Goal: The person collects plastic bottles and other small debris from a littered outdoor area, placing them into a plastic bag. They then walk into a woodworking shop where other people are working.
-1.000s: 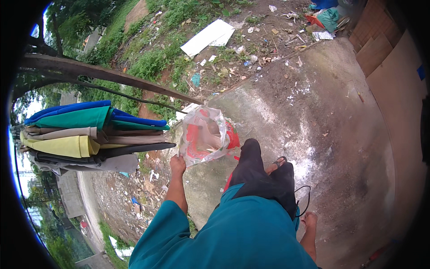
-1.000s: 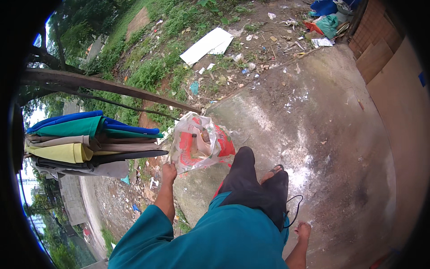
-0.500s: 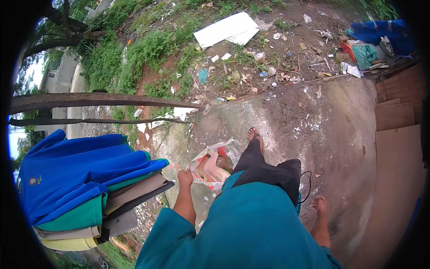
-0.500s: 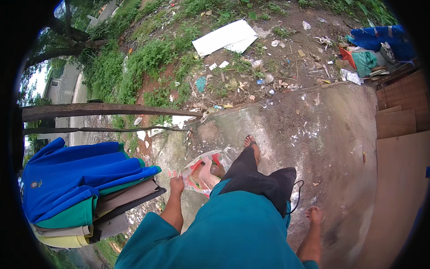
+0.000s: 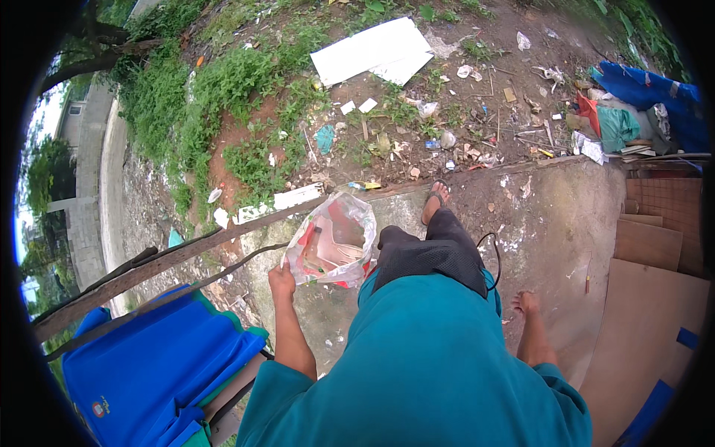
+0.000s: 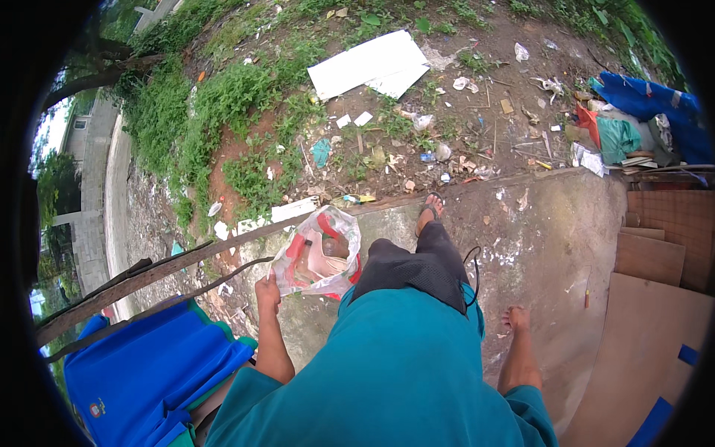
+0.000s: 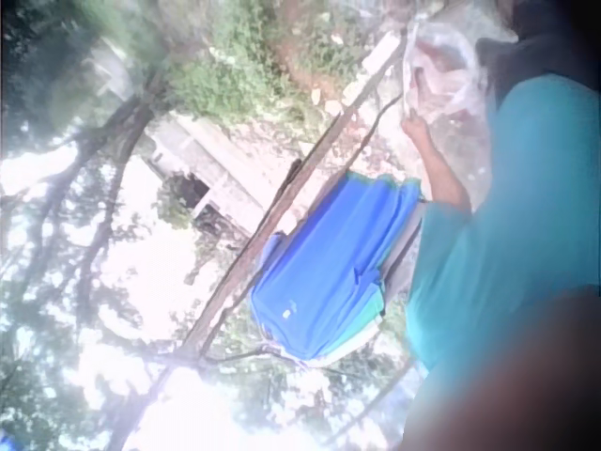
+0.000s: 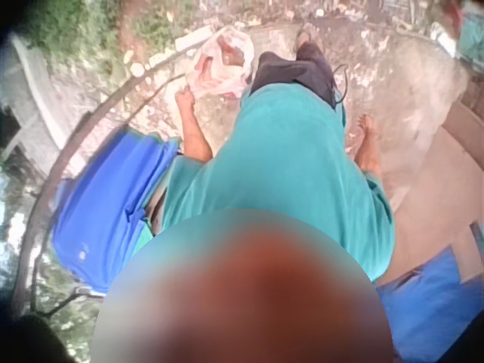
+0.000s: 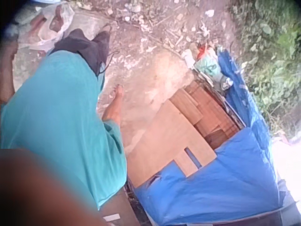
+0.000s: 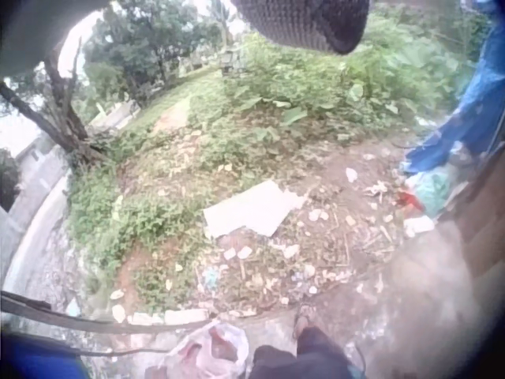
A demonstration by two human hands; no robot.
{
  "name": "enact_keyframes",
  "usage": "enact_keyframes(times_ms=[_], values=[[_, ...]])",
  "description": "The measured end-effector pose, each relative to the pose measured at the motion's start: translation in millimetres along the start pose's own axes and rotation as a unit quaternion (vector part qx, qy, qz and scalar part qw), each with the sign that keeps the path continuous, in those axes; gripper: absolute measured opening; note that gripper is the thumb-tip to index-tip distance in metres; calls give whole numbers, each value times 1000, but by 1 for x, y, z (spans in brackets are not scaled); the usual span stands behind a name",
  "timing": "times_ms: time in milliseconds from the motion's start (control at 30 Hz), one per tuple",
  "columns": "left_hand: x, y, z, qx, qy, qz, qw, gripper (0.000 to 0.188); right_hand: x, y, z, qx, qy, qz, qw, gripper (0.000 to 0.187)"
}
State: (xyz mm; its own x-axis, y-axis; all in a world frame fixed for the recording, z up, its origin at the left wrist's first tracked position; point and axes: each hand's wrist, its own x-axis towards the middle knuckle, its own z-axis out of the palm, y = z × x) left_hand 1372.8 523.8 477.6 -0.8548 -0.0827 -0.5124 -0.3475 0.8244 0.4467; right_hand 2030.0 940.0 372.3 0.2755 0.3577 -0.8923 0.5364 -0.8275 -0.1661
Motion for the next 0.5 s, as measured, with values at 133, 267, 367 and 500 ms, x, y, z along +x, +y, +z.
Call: enact_keyframes(times_ms=[133, 267, 367, 500], values=[[30, 101, -1, -79, 70, -43, 993, 51, 17, -170, 14, -8, -24, -121, 992, 19], [75, 162, -9, -164, 147, 17, 975, 54, -1, -296, 24, -16, -29, -206, 978, 20], [120, 196, -18, -225, 192, 52, 954, 54, 5, -345, 37, -11, -3, -207, 978, 17], [194, 251, -11, -312, 223, 70, 921, 53, 45, -356, 70, 31, 96, -208, 973, 15]])
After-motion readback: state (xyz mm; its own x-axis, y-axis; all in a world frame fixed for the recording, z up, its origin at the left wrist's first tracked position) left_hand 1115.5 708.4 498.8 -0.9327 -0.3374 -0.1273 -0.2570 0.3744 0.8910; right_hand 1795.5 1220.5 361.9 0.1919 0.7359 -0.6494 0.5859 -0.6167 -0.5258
